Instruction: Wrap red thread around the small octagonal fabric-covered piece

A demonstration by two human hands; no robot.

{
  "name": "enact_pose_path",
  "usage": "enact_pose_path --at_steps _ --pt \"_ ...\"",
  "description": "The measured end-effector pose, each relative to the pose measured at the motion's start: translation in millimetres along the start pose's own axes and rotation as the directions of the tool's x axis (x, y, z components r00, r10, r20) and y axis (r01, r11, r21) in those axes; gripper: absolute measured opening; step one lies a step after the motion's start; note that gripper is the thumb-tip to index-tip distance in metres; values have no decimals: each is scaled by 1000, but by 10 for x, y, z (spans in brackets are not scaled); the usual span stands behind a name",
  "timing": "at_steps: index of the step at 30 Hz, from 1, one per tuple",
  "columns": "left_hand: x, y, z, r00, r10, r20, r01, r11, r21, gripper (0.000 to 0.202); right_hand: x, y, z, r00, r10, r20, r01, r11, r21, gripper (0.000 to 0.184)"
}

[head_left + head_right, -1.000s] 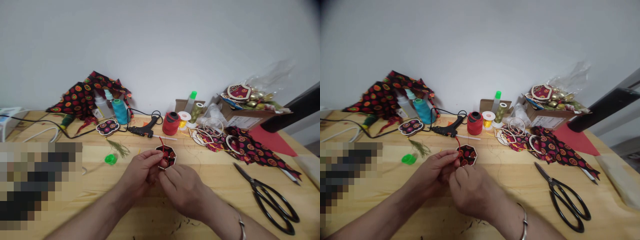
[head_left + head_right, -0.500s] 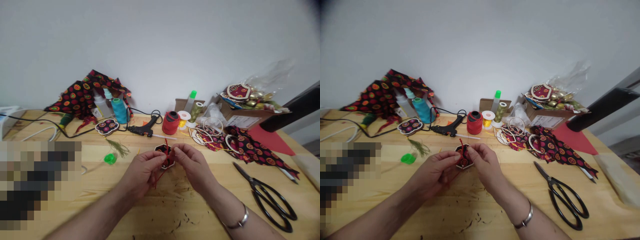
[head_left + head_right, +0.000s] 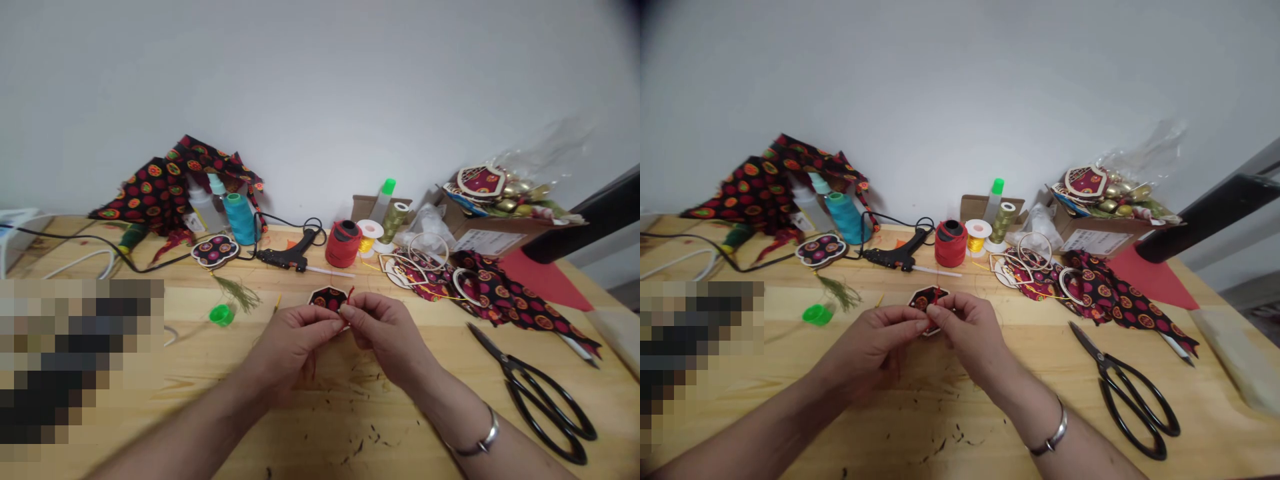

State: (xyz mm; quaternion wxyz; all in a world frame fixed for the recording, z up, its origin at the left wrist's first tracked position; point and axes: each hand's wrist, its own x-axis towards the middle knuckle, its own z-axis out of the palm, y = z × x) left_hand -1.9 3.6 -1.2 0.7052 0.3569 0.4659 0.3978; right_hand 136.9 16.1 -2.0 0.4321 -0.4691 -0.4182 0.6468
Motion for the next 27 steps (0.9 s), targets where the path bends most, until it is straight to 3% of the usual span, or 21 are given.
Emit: enact_pose_path --at_steps 17,27 --pt "-20 31 2 1000 -11 -23 12 997 79 7 -41 -67 16 996 -63 -62 60 997 -46 15" --pt "1 8 1 998 -63 -7 63 998 -13 11 -24 -44 2 996 -72 -57 69 997 -45 15"
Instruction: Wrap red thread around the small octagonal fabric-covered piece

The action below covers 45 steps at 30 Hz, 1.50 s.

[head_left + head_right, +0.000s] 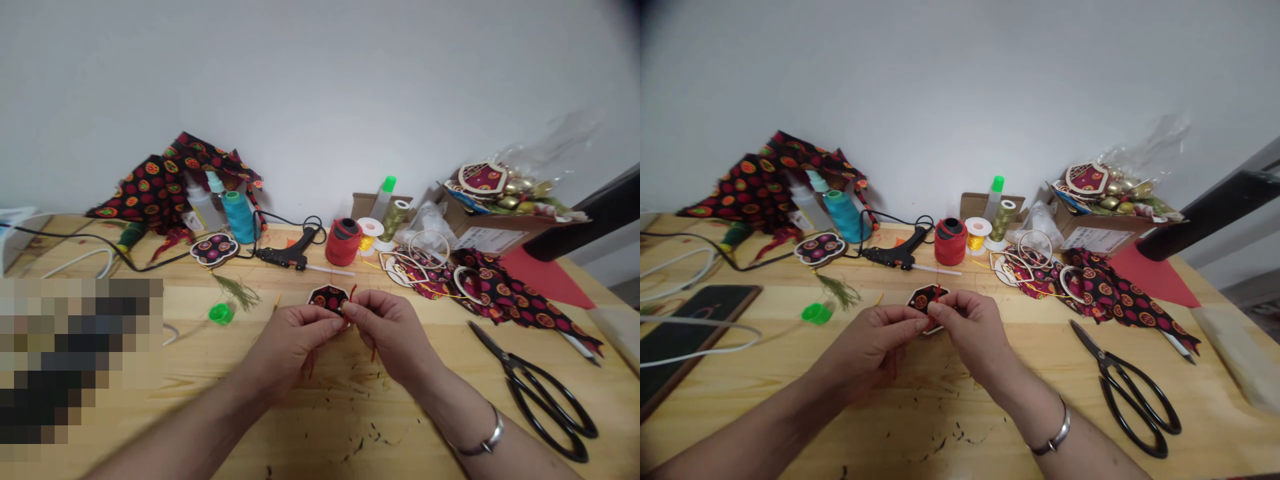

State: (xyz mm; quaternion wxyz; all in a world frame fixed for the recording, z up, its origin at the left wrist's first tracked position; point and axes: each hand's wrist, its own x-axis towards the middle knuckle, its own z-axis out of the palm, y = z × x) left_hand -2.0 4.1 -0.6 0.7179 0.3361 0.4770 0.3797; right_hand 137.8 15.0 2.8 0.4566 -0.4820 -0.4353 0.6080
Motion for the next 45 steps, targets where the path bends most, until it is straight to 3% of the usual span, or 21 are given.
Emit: enact_pose_path --at_steps 13,17,24,32,38,45 --pt "-9 34 10 997 60 -58 -56 997 61 7 8 -26 -20 996 55 76 -46 992 -116 16" --pt "-6 45 20 995 43 -85 -36 996 86 8 17 -26 -7 997 71 21 -67 986 -150 14" --pt "-2 -18 -20 996 36 -78 -27 992 120 17 21 12 -2 998 -54 -25 46 966 -254 7" --pt "22 -40 -27 999 10 -46 -7 997 72 17 -14 24 -26 966 -250 64 249 837 -487 10" --pt "18 -30 -30 999 43 -9 -42 997 65 16 -4 35 -35 972 -224 75 233 854 -466 12" --pt "2 30 -8 989 110 -95 -101 990 103 11 41 33 -63 981 -193 34 187 867 -463 13"
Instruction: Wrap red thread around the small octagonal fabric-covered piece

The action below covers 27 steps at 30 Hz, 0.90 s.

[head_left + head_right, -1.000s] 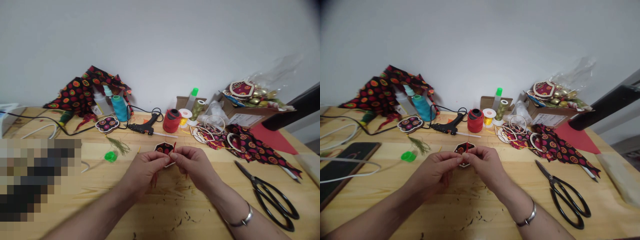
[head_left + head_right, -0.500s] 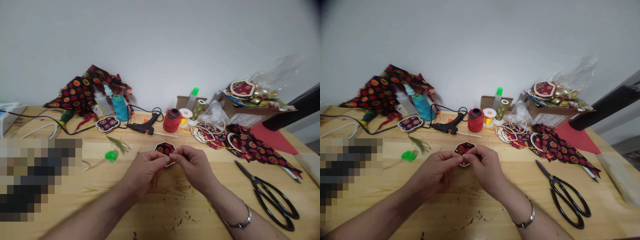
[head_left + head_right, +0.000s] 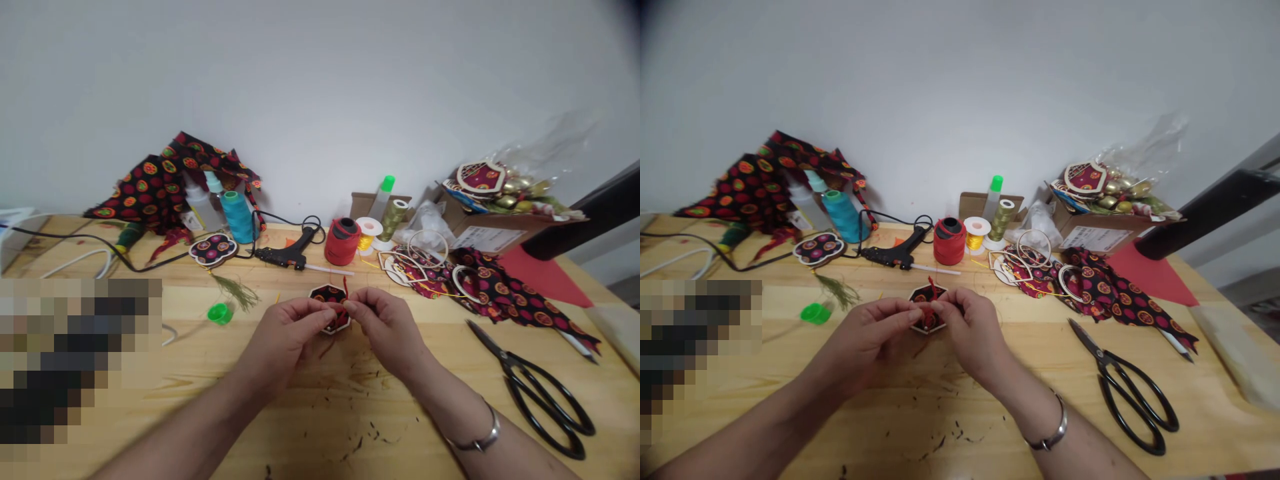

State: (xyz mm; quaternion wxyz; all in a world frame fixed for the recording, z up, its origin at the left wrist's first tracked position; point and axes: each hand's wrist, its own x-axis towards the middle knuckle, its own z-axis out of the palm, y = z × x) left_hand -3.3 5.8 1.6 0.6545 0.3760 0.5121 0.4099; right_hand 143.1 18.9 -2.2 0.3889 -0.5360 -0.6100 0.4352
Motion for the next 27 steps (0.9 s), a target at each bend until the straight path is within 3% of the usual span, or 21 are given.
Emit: enact_pose_path --at_steps 6,10,12,14,19,22,27 --pt "-14 -23 -16 991 -42 129 49 997 -51 15 -20 -10 -3 998 -48 -34 47 998 -29 12" --pt "-24 -27 -14 990 -53 130 41 995 93 17 -18 -2 -6 999 -26 -43 26 1000 -18 13" --pt "-23 -28 -6 995 19 99 -43 969 243 16 -12 1 -4 999 28 -31 -28 999 27 14" --pt "-22 -41 4 983 162 81 -181 902 392 15 -7 4 1 996 94 7 -94 988 125 15" --pt "-33 -119 9 871 461 168 -461 652 602 18 2 17 20 975 185 120 -218 885 410 19" --pt "-34 -146 3 843 481 242 -513 579 634 21 -3 18 28 959 218 181 -282 804 524 19" --pt "-26 -150 8 854 455 252 -505 608 613 22 -21 -1 36 950 201 240 -308 744 593 20"
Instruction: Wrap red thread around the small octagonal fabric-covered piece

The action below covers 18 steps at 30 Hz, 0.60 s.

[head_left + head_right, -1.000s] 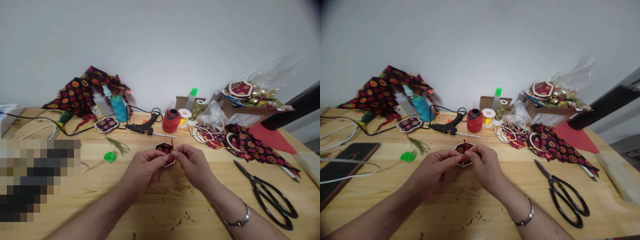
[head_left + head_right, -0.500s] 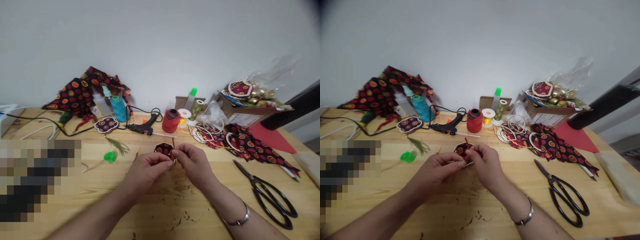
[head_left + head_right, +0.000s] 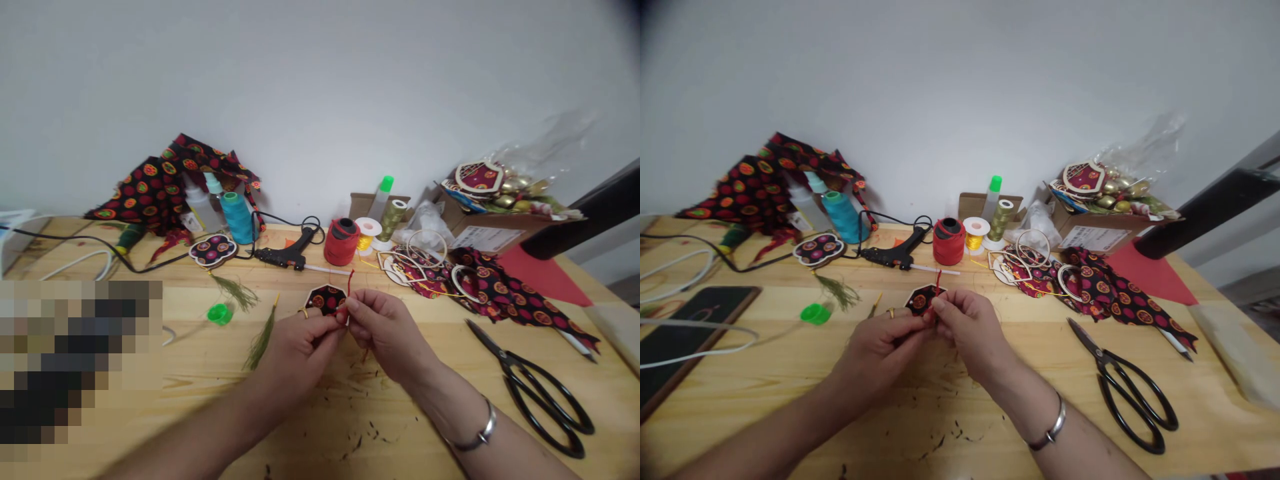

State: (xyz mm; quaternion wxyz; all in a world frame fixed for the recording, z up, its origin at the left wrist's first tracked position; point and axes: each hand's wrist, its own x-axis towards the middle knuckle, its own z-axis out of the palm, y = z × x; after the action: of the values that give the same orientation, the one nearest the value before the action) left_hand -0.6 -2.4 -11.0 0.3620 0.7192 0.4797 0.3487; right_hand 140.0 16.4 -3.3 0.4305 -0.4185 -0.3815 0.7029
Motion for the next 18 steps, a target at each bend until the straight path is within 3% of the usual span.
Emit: enact_pose_path --at_steps 7,10,14,16,18 --pt "-10 47 -28 999 35 -3 -34 998 52 20 3 13 -17 999 -45 14 45 998 51 17" --pt "-2 62 -88 984 60 -170 -43 994 101 14 -1 -3 -25 998 -60 1 60 997 46 17" --pt "16 65 -139 877 59 -477 -22 996 82 9 -10 -29 -8 997 -70 -21 70 998 -6 19" --pt "15 67 -118 866 41 -498 -60 998 -21 19 -12 -33 6 997 -69 -31 68 997 -35 19" --pt "2 69 -66 907 20 -421 -86 986 -139 26 -12 -32 20 997 -64 -39 61 996 -59 19"
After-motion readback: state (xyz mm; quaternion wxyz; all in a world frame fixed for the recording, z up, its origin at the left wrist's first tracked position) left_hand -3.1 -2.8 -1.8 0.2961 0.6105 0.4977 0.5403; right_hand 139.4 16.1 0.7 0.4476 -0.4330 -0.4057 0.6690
